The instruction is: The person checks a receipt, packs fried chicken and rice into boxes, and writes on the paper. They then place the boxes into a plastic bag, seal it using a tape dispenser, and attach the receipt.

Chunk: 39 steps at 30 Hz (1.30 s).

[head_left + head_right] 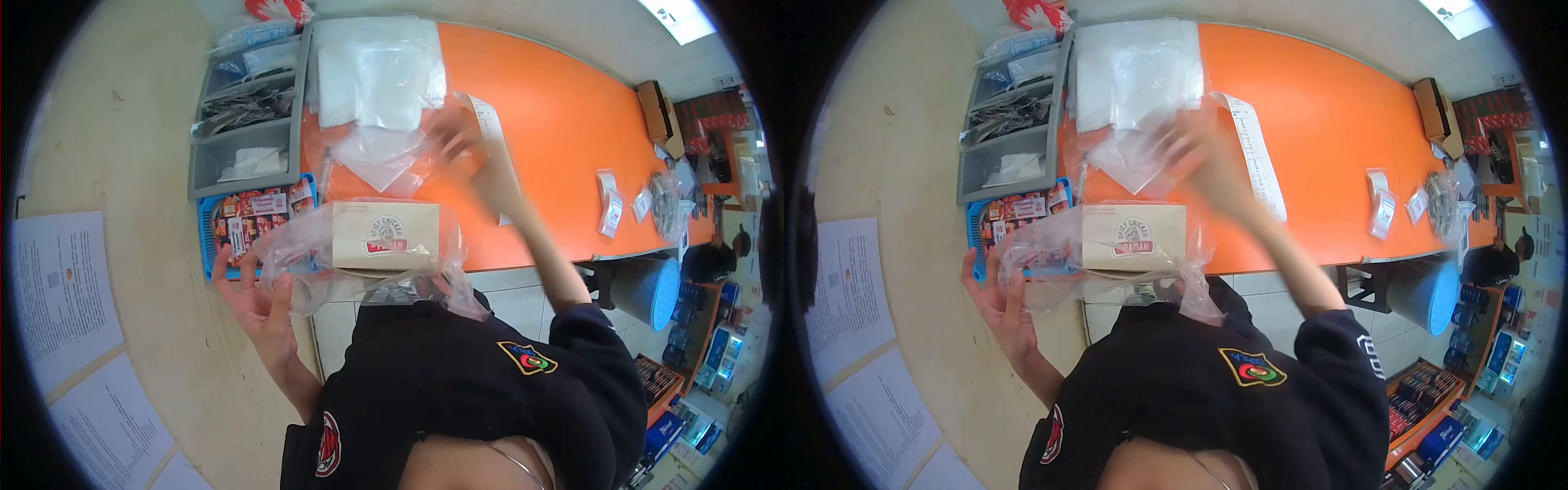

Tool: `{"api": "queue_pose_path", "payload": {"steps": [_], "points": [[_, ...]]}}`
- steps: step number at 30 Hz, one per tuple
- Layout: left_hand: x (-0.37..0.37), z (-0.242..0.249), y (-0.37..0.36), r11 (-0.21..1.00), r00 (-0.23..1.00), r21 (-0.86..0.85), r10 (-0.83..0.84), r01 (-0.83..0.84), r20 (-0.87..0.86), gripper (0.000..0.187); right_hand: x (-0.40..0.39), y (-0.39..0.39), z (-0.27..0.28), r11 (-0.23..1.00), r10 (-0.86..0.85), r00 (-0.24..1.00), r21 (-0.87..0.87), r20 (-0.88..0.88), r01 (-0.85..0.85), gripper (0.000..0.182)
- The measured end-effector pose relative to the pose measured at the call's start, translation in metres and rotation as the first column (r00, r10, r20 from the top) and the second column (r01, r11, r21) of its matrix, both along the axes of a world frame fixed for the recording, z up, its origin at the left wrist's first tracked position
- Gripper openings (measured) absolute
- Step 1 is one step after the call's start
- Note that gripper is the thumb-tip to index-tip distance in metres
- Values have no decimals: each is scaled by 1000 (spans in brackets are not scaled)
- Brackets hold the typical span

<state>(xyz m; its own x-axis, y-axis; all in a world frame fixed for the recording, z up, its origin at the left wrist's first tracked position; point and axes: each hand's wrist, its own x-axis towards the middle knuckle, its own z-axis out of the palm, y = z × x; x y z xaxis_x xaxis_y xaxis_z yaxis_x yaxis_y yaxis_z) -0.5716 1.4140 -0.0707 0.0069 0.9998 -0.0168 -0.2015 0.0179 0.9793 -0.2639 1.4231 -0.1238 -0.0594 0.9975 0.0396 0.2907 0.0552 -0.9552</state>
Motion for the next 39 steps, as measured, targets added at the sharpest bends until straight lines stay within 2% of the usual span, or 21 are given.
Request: {"api": "queue_pose_path", "payload": {"steps": [1, 2, 4, 8, 10, 13, 14, 16, 17, 18, 19, 20, 22, 25, 26, 28, 29, 31, 35, 37, 39], "points": [[0, 0, -1, 998, 999, 28, -51, 51, -3, 68, 24, 21, 10, 868, -494, 833, 187, 249, 459, 44], [0, -1, -2, 999, 999, 31, -40, 40, -5, 68, 86, 25, -48, 831, -536, 595, 250, 600, 497, 61], [1, -7, -5, 990, 992, 64, -124, 125, -17, 70, 137, 22, -123, 683, -458, 547, -116, 700, 721, 72], [10, -8, -12, 997, 991, 75, 6, 4, -137, 72, 171, 35, -182, 689, -409, 768, -386, 492, 614, 79], [2, -7, -13, 997, 995, 35, -68, 71, -78, 74, 166, 35, -153, 723, -340, 933, -603, 113, 337, 63], [6, -2, -16, 998, 997, 16, -55, 56, -62, 74, 103, 28, -61, 859, -505, 838, -22, -206, 512, 32], [5, -3, -16, 994, 995, 39, -96, 98, -31, 76, 60, 18, -11, 779, -473, 806, 258, -356, 572, 26], [2, -9, -14, 985, 987, 64, -159, 160, -13, 77, -13, -22, 43, 645, -491, 756, 402, -434, 650, 22], [1, -12, -13, 983, 986, 79, -163, 164, -22, 78, -34, -55, 9, 804, -484, 851, 488, 206, 339, 20], [-2, -14, -12, 981, 985, 93, -170, 172, -28, 79, -54, -82, -25, 942, -297, 573, 333, 764, 44, 19], [-5, -12, -11, 977, 981, 92, -193, 195, -29, 79, -80, -88, -19, 941, -309, 567, 332, 764, 67, 19], [-9, -10, -9, 948, 952, 123, -300, 292, 56, 79, -114, -84, -9, 970, -53, 851, 230, 522, -81, 26], [-26, -13, -5, 881, 872, 155, -469, 448, 144, 80, -143, -89, -35, 963, 269, 945, 56, -188, -263, 28], [-39, -21, -8, 800, 797, 150, -596, 581, 97, 81, -149, -116, -38, 967, 129, 977, -195, -170, -161, 19], [-47, -34, -6, 725, 743, 163, -659, 669, -120, 77, -146, -122, -42, 967, 121, 979, -203, -166, -154, 19], [-48, -39, -11, 666, 679, 158, -733, 729, -39, 74, -141, -124, -53, 764, 226, 960, -582, -165, -279, 23], [-45, -39, -15, 609, 612, 160, -790, 777, 36, 71, -151, -121, -58, 767, 210, 964, -584, -163, -266, 23], [-43, -38, -15, 598, 584, 168, -801, 783, 130, 69, -177, -111, -73, 979, -159, 987, -127, 16, 160, 22], [-41, -41, -8, 698, 661, 280, -715, 659, 227, 72, -196, -114, -97, 692, -717, 678, -52, -159, 720, 22], [-40, -43, -5, 703, 651, 290, -711, 650, 264, 74, -194, -127, -91, 754, -657, 753, -49, -28, 656, 21], [-34, -44, -7, 692, 652, 284, -721, 663, 236, 76, -190, -132, -75, 932, -257, 952, -219, 166, 289, 18]]}}
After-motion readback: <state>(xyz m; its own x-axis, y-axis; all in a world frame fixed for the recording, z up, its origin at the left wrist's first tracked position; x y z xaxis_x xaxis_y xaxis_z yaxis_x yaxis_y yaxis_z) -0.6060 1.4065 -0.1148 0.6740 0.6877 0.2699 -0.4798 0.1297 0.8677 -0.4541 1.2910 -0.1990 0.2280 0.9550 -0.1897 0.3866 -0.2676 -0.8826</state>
